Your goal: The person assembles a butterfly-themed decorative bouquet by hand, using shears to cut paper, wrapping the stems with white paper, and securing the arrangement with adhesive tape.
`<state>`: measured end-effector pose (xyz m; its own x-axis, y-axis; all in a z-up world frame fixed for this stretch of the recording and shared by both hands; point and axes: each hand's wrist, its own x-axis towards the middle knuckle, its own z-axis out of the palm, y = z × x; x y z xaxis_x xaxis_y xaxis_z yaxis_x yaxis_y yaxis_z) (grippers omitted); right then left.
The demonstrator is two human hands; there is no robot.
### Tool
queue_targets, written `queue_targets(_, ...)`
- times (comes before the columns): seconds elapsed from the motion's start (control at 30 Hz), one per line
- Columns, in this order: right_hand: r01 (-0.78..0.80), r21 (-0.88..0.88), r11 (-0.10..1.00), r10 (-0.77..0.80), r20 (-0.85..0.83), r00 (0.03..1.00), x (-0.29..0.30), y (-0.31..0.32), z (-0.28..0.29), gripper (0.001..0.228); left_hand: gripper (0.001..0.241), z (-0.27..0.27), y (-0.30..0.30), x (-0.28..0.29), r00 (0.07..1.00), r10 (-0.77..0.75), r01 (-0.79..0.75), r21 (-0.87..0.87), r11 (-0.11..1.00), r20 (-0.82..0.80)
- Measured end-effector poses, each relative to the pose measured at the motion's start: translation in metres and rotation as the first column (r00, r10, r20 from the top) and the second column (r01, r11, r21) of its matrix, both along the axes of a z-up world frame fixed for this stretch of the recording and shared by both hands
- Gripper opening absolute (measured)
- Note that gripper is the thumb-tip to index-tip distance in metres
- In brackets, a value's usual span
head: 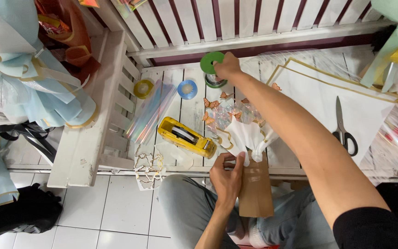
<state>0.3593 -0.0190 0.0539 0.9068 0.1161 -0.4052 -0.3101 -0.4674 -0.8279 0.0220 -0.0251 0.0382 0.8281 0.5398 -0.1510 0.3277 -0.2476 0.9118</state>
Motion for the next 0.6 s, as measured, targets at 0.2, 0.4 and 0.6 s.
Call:
queue_targets(0.2, -0.014, 0.258, 0.966, 0.035, -0.078, 0.996, 0.019, 0.075, -0.013, 0.030, 0.037, 0.011, -0.001, 0.003, 1.000, 0.025, -0.026, -0.054, 0.998, -0.019)
queue_targets(0.4, -0.237, 0.275, 0.932, 0.251, -0.018, 0.968, -0.010, 0.099, -0.003, 0.059, 0.034, 0.004, -0.004, 0.007, 0.998, 0.061, -0.064, -0.081, 0.995, -0.028)
queue_targets(0.6, -0.556, 0.027, 0.831, 0.385, 0.694, 0.609, -0.149, 0.019, 0.051, 0.020, 0.033, -0.024, -0.002, 0.011, 0.995, 0.033, -0.029, -0.044, 0.999, 0.098)
